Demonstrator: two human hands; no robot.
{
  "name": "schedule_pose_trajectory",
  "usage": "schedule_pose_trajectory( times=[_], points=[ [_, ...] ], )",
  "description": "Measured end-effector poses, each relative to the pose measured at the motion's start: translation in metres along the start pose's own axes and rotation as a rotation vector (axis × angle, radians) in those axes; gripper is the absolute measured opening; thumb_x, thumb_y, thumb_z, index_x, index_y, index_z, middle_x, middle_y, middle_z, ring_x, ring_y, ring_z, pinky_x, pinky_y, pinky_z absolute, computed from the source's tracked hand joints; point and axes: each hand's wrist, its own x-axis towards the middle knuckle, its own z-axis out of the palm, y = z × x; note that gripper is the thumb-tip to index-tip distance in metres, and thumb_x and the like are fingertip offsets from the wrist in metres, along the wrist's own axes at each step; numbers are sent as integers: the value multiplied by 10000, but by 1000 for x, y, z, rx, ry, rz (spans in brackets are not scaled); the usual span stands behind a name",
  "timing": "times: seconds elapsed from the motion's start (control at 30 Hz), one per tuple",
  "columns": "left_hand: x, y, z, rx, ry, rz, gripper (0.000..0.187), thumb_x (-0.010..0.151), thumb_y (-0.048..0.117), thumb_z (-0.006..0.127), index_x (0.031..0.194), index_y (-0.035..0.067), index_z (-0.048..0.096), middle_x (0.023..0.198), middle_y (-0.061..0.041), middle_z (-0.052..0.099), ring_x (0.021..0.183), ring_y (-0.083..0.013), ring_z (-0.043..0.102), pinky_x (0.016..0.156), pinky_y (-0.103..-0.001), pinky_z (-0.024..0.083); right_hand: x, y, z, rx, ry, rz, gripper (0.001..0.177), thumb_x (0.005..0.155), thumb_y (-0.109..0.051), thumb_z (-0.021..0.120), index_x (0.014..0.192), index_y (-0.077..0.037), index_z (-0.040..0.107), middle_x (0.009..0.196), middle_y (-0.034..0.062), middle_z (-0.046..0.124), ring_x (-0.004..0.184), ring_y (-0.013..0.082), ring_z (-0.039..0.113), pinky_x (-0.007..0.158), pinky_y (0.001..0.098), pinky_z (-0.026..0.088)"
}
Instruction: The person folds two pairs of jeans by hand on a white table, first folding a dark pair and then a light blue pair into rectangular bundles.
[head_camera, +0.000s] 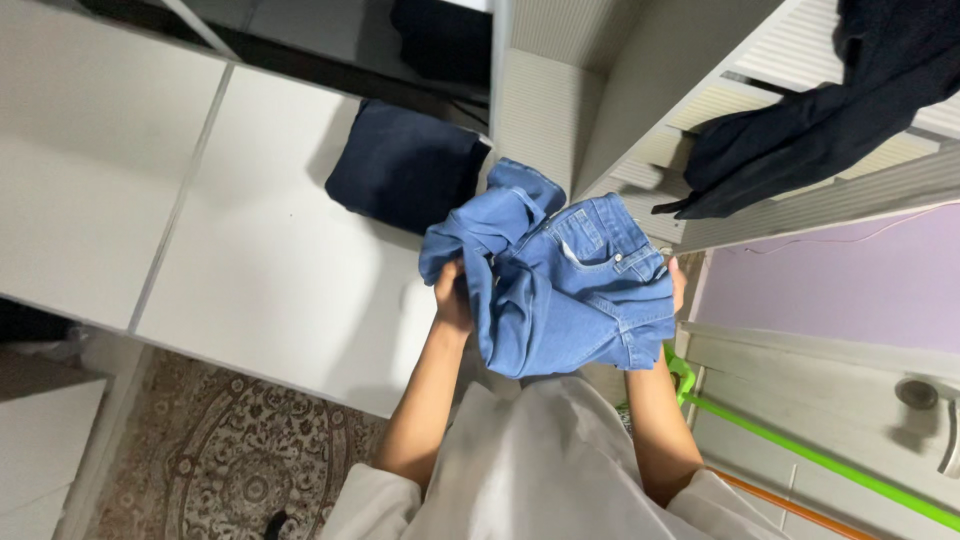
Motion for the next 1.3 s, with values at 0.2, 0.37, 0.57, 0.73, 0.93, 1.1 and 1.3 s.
schedule_pose_trajectory(
  times=[0.2, 0.37, 0.57, 0.73, 0.93, 1.1, 1.3],
  points=[
    [-52, 61, 7, -122, 63, 138, 703, 911, 617, 589, 1266, 11, 598, 1084, -125, 672, 1023, -274, 644, 900, -390, 537, -21, 68, -4, -25, 49, 186, 438, 914, -447, 512, 1120, -74, 612, 1134, 150, 694, 1025, 339, 695, 967, 500, 552],
    [-87, 97, 8, -49, 305, 300, 758, 932, 655, 536, 1349, 22, 568, 1139, -139, 646, 1023, -273, 626, 889, -390, 521, -18, 102, -11, -70, 83, 355, 441, 935, -469, 515, 1126, -82, 611, 1137, 149, 695, 1022, 338, 697, 963, 503, 553],
    [-117, 123, -19, -47, 466, 448, 705, 954, 616, 540, 1326, 16, 557, 1141, -140, 643, 1034, -279, 627, 906, -399, 524, -9, 134, -13, -255, 217, 574, 446, 961, -494, 519, 1132, -93, 610, 1142, 147, 696, 1018, 337, 701, 958, 508, 554],
    [-125, 144, -49, -77, 480, 532, 662, 973, 583, 544, 1307, 11, 548, 1143, -141, 641, 1042, -283, 627, 920, -407, 527, -9, 176, -39, -502, 50, 661, 374, 937, -451, 654, 1108, -126, 585, 1055, 92, 680, 947, 251, 688, 817, 437, 588],
    [-128, 189, -77, -47, 231, 566, 611, 995, 543, 548, 1284, 6, 536, 1145, -142, 638, 1053, -289, 628, 937, -416, 530, -18, 224, -60, -793, -46, 569, 366, 934, -174, 809, 1185, -147, 544, 1009, 26, 616, 880, 160, 583, 707, 333, 468],
    [-120, 214, -54, 8, 469, 502, 677, 936, 545, 610, 1351, 20, 509, 1239, -133, 631, 1148, -300, 624, 1021, -450, 526, -26, 246, -45, -1374, -213, 454, 324, 812, -126, 881, 1043, -134, 655, 993, 32, 676, 919, 133, 611, 815, 285, 493],
    [-97, 252, -48, -37, 710, 378, 917, 765, 627, 649, 1475, 102, 401, 1568, -221, 359, 1426, -457, 369, 1174, -537, 293, -17, 287, -89, -1110, -295, 442, 229, 854, 80, 754, 984, -30, 601, 1029, 86, 689, 987, 191, 644, 890, 331, 527]
  ],
)
